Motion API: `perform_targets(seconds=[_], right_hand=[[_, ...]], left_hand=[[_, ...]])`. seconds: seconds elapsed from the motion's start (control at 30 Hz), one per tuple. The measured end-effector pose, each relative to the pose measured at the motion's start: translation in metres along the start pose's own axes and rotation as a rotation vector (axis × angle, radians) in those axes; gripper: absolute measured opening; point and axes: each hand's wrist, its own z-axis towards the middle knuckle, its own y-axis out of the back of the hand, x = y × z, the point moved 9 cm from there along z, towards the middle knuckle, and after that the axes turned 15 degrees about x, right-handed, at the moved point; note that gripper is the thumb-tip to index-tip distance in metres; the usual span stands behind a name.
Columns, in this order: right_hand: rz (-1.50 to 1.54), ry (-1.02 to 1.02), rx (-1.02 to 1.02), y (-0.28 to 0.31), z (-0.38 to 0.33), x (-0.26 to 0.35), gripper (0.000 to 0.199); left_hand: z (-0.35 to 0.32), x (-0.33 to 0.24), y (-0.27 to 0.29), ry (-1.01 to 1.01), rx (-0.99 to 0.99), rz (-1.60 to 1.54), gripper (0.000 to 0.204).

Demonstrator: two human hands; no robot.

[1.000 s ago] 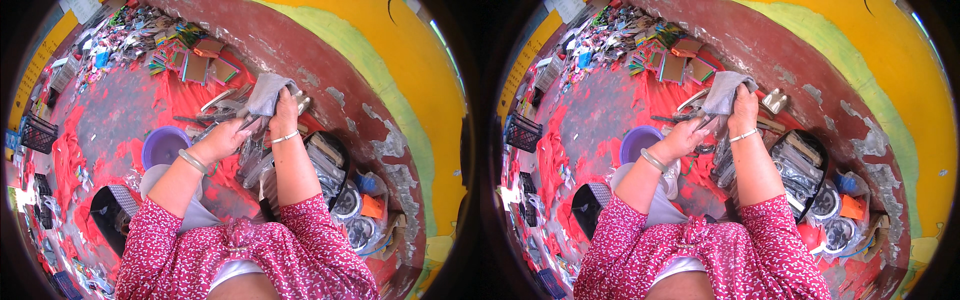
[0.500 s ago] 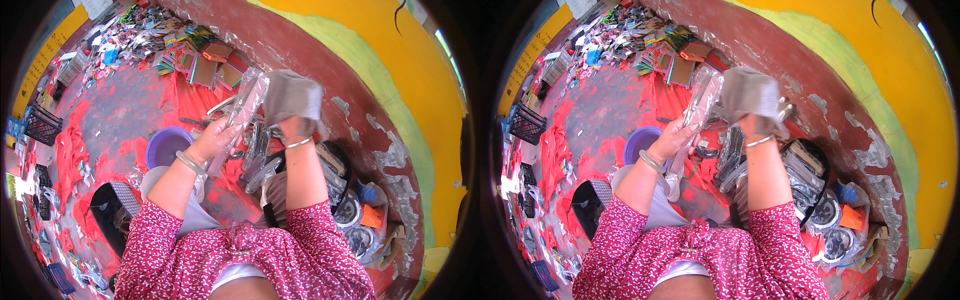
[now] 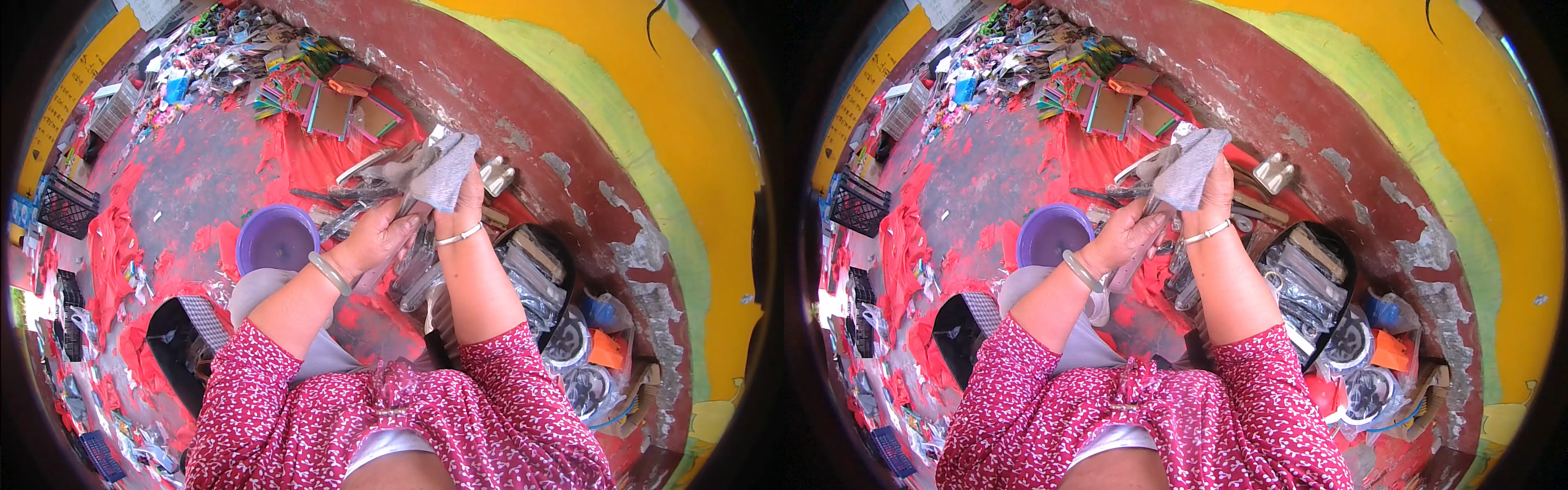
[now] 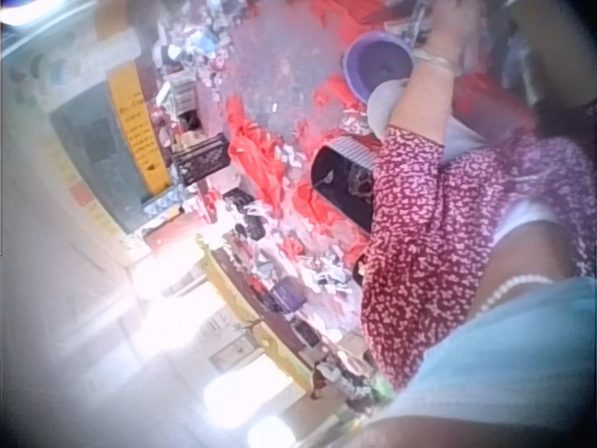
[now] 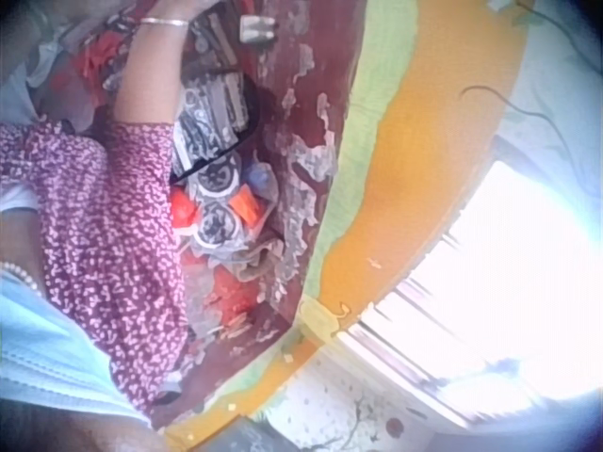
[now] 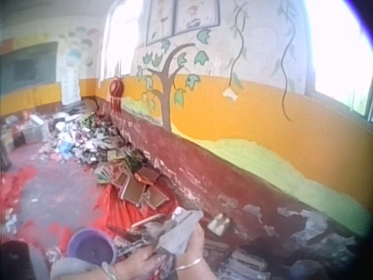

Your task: The person cleans several long, silver-colored metal components by hand with a gray cloth, then places them into plastic sleeves.

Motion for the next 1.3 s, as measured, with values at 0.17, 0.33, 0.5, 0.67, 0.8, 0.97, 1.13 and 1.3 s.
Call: perform_targets(seconds=[0.17, 0.33, 0.5, 0.67, 0.8, 0.97, 1.13, 1.3], right_hand=[[0.214, -0.134, 0.005, -0.033, 0.0, 0.007, 0.043], [-0.235, -0.044, -0.162, 0.007, -0.002, 0.024, 0.014], [-0.081, -0.018, -0.08, 0.012, -0.003, 0.012, 0.019], [0.03, -0.089, -0.021, -0.002, -0.002, 0.005, 0.032], [0.087, -0.07, 0.068, -0.017, -0.001, -0.004, 0.037], [-0.042, -0.097, -0.209, 0.034, -0.001, 0.0, 0.049], [-0.149, -0.052, -0.085, 0.008, 0.008, 0.024, 0.059], [-0.654, -0.137, 0.111, 0.018, 0.014, 0.023, 0.044]], left_hand=[[-0.006, 0.005, 0.007, 0.024, -0.035, -0.036, 0.017], [-0.004, 0.015, 0.015, 0.08, -0.001, 0.12, 0.018], [-0.003, 0.014, 0.005, 0.151, 0.044, 0.045, 0.026], [-0.005, 0.013, -0.015, 0.09, 0.148, -0.471, 0.04], [-0.006, 0.018, -0.013, 0.111, 0.23, -0.671, 0.047], [-0.004, 0.008, 0.003, 0.008, 0.062, -0.641, 0.038], [-0.008, 0.0, 0.027, -0.077, -0.049, -0.435, 0.044], [-0.011, -0.004, 0.046, -0.041, -0.147, -0.128, 0.047]])
